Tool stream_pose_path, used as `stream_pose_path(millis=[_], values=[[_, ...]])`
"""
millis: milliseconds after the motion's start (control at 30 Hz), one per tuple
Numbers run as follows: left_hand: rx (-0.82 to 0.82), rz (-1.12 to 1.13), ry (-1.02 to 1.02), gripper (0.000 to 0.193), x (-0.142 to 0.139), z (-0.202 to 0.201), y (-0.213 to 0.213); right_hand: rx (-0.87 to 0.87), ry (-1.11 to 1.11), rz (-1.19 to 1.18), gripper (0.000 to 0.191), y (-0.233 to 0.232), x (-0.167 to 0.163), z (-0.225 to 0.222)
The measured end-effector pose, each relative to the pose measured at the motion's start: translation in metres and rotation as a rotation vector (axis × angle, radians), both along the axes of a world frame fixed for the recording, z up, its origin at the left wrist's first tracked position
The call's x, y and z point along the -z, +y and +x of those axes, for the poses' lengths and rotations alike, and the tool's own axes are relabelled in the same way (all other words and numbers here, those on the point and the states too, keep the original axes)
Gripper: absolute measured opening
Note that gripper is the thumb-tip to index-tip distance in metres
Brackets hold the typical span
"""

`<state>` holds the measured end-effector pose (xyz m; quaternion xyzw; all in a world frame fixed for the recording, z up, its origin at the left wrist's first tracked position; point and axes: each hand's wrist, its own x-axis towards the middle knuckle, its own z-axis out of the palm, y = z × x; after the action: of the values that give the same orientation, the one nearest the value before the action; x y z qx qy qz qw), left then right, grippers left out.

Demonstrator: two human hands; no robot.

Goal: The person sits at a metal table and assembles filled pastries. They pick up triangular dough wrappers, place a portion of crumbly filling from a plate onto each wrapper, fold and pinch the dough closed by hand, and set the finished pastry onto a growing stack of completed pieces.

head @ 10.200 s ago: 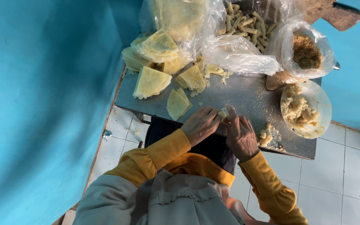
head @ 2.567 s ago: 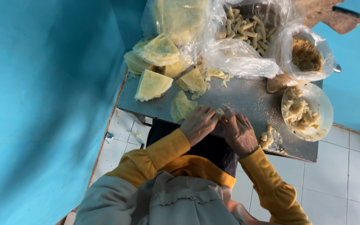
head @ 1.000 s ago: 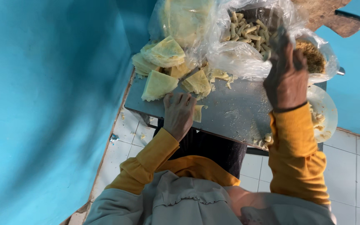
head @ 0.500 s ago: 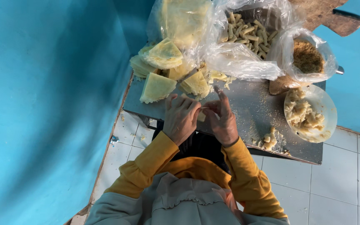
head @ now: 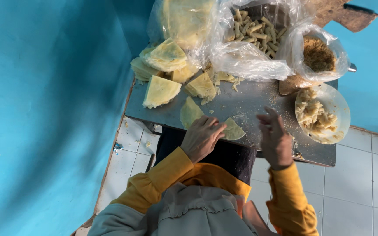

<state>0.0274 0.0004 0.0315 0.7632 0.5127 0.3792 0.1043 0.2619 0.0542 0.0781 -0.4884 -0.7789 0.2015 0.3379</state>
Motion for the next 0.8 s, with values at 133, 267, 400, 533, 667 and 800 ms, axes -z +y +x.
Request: stream_pose_path(millis=[133,267,400,533,667,800], values=[[0.086,0.072,0.172,0.024,0.004,-0.007,0.001,0.159,-0.187,0.205,0.049,-0.028,-0.001,0.052],[0.142,0.201,0.252,0.031,0.011,-0.013,0.004,0.353,-0.4,0.209,0.052,-0.047,0.012,0.088],[0.187,0.227,0.248,0.029,0.018,-0.019,0.007,0.434,-0.607,0.259,0.064,-0.062,0.023,0.106],[0.23,0.205,0.139,0.026,0.022,-0.025,0.008,0.417,-0.685,0.254,0.067,-0.067,0.028,0.112],[0.231,0.234,0.111,0.024,0.023,-0.025,0.011,0.307,-0.854,0.334,0.07,-0.067,0.032,0.111],[0.254,0.236,0.083,0.021,0.024,-0.026,0.012,0.202,-0.939,0.305,0.075,-0.064,0.03,0.111]])
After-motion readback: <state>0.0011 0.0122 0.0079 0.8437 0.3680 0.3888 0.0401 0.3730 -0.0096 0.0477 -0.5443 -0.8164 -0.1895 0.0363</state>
